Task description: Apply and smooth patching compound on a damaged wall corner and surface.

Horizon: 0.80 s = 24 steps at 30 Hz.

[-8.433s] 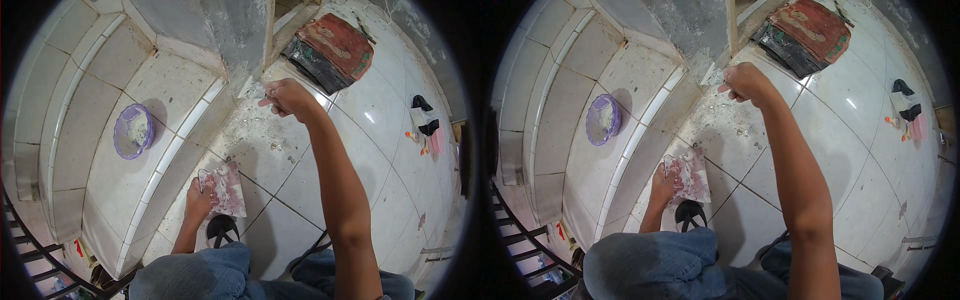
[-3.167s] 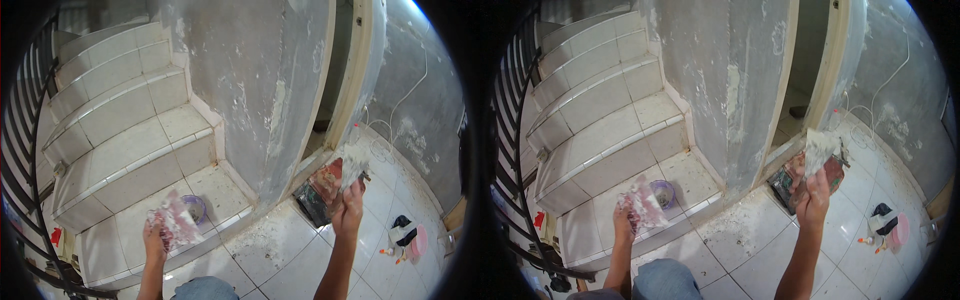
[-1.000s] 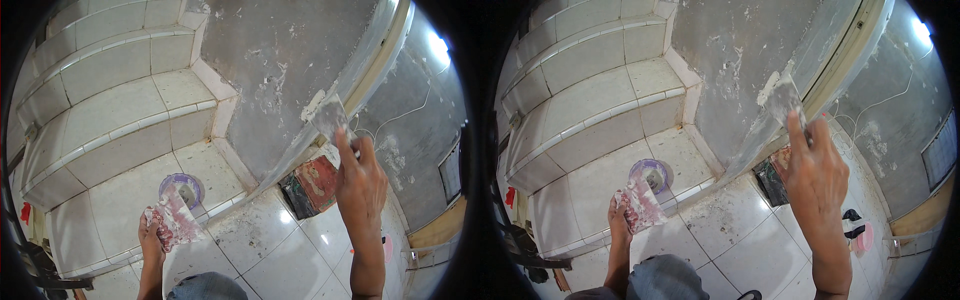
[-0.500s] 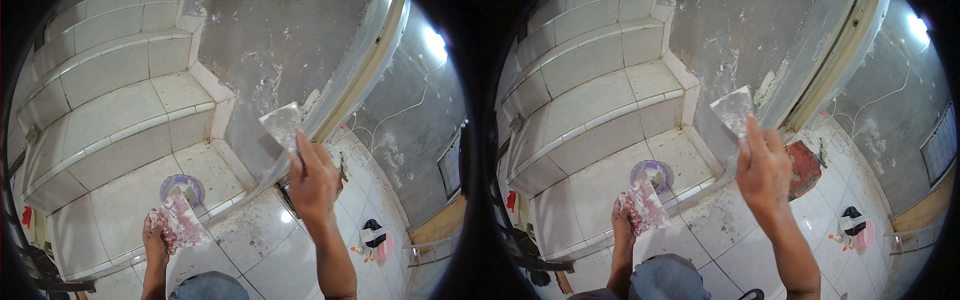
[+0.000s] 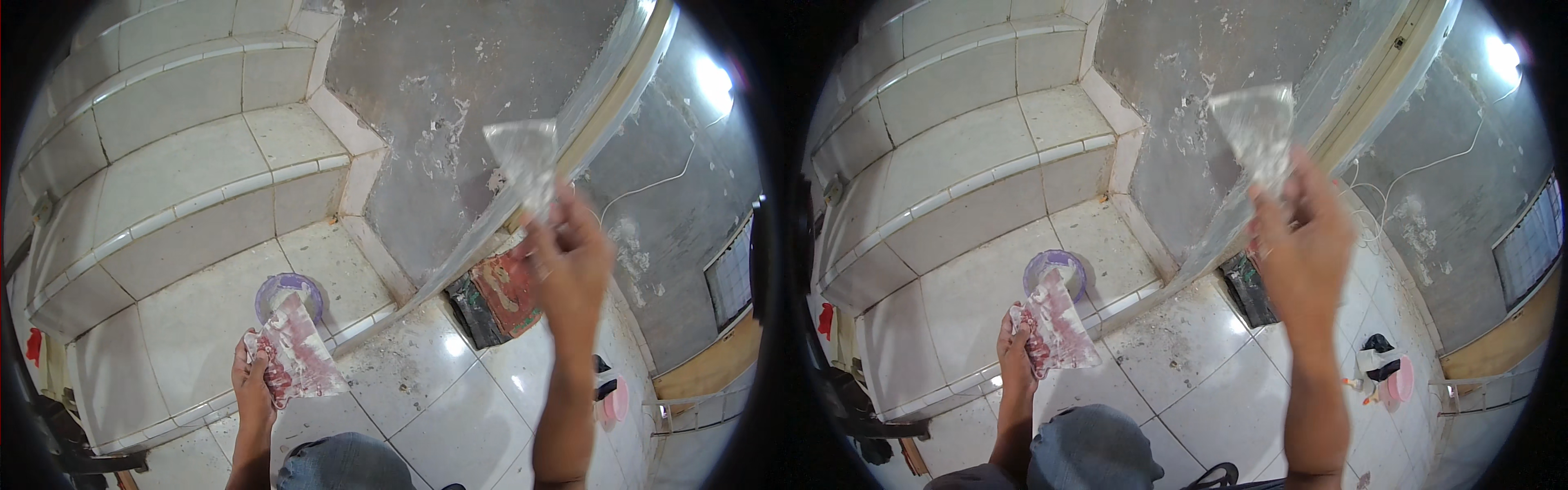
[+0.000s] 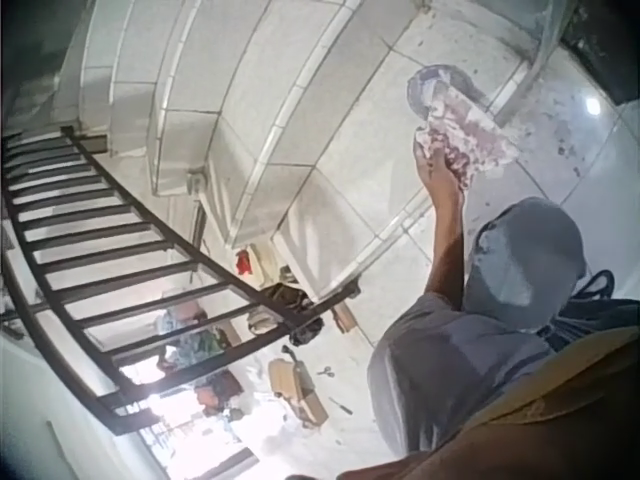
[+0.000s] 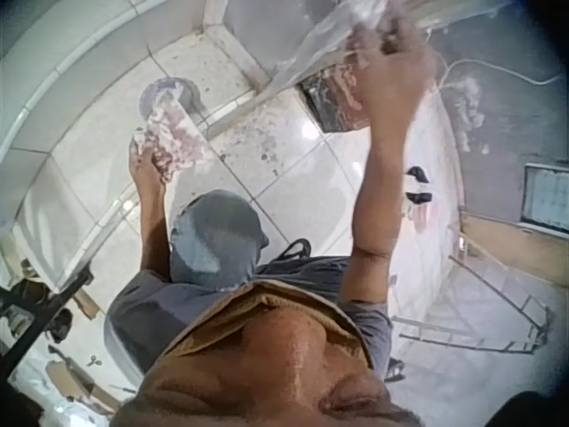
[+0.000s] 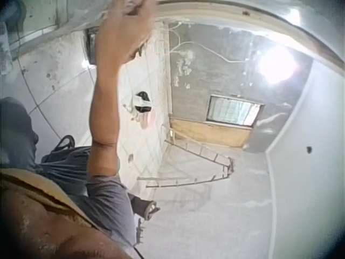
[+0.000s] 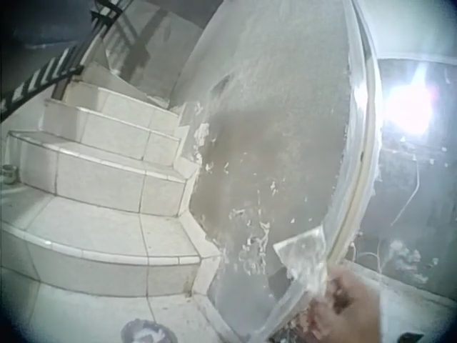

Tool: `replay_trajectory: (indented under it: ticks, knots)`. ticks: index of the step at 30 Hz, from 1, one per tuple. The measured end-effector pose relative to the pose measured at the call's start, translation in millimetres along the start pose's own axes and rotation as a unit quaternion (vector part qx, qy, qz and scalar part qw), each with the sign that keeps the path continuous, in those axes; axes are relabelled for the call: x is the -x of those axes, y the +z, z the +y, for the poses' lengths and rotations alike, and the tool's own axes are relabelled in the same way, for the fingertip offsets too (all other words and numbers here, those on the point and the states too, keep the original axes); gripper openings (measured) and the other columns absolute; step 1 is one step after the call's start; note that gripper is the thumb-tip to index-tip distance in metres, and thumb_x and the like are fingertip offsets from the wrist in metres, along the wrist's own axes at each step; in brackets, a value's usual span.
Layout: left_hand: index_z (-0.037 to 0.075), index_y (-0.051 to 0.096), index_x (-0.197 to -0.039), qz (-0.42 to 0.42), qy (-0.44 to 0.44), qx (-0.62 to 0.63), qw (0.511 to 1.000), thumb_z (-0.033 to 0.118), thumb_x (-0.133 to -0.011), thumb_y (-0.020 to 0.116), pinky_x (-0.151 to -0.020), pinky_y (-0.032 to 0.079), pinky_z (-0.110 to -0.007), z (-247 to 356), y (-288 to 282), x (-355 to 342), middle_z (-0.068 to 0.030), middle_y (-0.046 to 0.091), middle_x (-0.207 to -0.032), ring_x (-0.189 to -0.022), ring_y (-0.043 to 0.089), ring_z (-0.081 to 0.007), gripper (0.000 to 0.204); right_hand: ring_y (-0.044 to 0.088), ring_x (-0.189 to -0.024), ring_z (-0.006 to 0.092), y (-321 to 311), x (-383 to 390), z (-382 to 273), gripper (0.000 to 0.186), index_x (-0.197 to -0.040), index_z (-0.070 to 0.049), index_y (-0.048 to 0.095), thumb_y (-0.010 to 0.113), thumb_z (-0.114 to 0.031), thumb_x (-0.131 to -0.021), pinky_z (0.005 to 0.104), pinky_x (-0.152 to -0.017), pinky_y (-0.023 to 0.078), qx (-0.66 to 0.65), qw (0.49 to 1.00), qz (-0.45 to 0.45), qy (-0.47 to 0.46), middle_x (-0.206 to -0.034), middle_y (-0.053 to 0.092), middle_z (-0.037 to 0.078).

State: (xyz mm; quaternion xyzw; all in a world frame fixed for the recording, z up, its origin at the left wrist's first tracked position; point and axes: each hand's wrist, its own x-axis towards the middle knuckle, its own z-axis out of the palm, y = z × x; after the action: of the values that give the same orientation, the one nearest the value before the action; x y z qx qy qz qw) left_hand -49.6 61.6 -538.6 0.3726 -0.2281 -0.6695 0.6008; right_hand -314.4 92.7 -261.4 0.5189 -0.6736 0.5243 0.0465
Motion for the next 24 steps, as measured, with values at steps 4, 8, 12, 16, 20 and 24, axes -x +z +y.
replay_trajectory:
  ticks: [4,8,12,16,20,24]
  knots:
    - [0.0,0.04,-0.137,0.011,0.002,-0.071,0.997,0.004,-0.094,0.048,-0.087,0.05,-0.031,26,-3,-1,-0.011,0.06,-0.116,-0.1,0.061,-0.0164,0.043,0.053,-0.058,0.009,61,62,46,0.041,-0.128,0.006,0.042,0.059,0.0,-0.09,0.0219,-0.05,0.044,-0.297,0.941,-0.022,0.159,-0.078,0.05,0.002]
    - [0.0,0.039,-0.137,0.023,0.074,-0.038,0.996,0.004,-0.094,0.047,-0.09,0.05,-0.033,46,-11,-7,-0.0123,0.059,-0.118,-0.103,0.061,-0.0182,0.044,0.054,-0.064,0.0087,89,77,44,0.042,-0.13,0.007,0.038,0.054,0.002,-0.092,0.0212,-0.054,0.045,-0.384,0.905,-0.028,0.183,-0.079,0.053,0.004]
    - [-0.002,0.039,-0.137,0.023,0.12,-0.014,0.992,0.003,-0.094,0.047,-0.092,0.049,-0.033,60,0,-10,-0.0142,0.058,-0.121,-0.106,0.06,-0.0201,0.044,0.054,-0.069,0.0089,86,66,47,0.048,-0.136,0.009,0.031,0.052,0.001,-0.094,0.0217,-0.058,0.046,-0.26,0.964,-0.008,0.058,-0.081,0.053,0.006]
    - [-0.003,0.038,-0.137,0.022,0.11,-0.034,0.993,0.003,-0.094,0.047,-0.093,0.049,-0.034,67,10,-10,-0.015,0.057,-0.122,-0.107,0.06,-0.021,0.045,0.053,-0.072,0.0078,95,60,29,0.052,-0.14,0.009,0.028,0.051,-0.002,-0.095,0.0218,-0.063,0.047,-0.334,0.94,0.049,0.054,-0.087,0.056,0.007]
    - [-0.004,0.036,-0.138,0.004,0.125,-0.031,0.992,0.004,-0.094,0.048,-0.093,0.048,-0.034,81,39,-10,-0.0152,0.057,-0.123,-0.107,0.06,-0.0211,0.046,0.051,-0.071,0.0064,96,64,33,0.052,-0.143,0.008,0.028,0.05,-0.005,-0.097,0.0204,-0.061,0.044,-0.398,0.913,0.048,0.077,-0.09,0.056,0.006]
    - [-0.003,0.038,-0.137,-0.014,0.126,-0.062,0.99,0.005,-0.093,0.049,-0.094,0.047,-0.032,119,69,-22,-0.0134,0.058,-0.122,-0.107,0.06,-0.019,0.046,0.048,-0.065,0.005,70,63,37,0.052,-0.144,0.006,0.029,0.049,-0.008,-0.098,0.0205,-0.057,0.041,-0.347,0.929,0.053,0.115,-0.089,0.055,0.004]
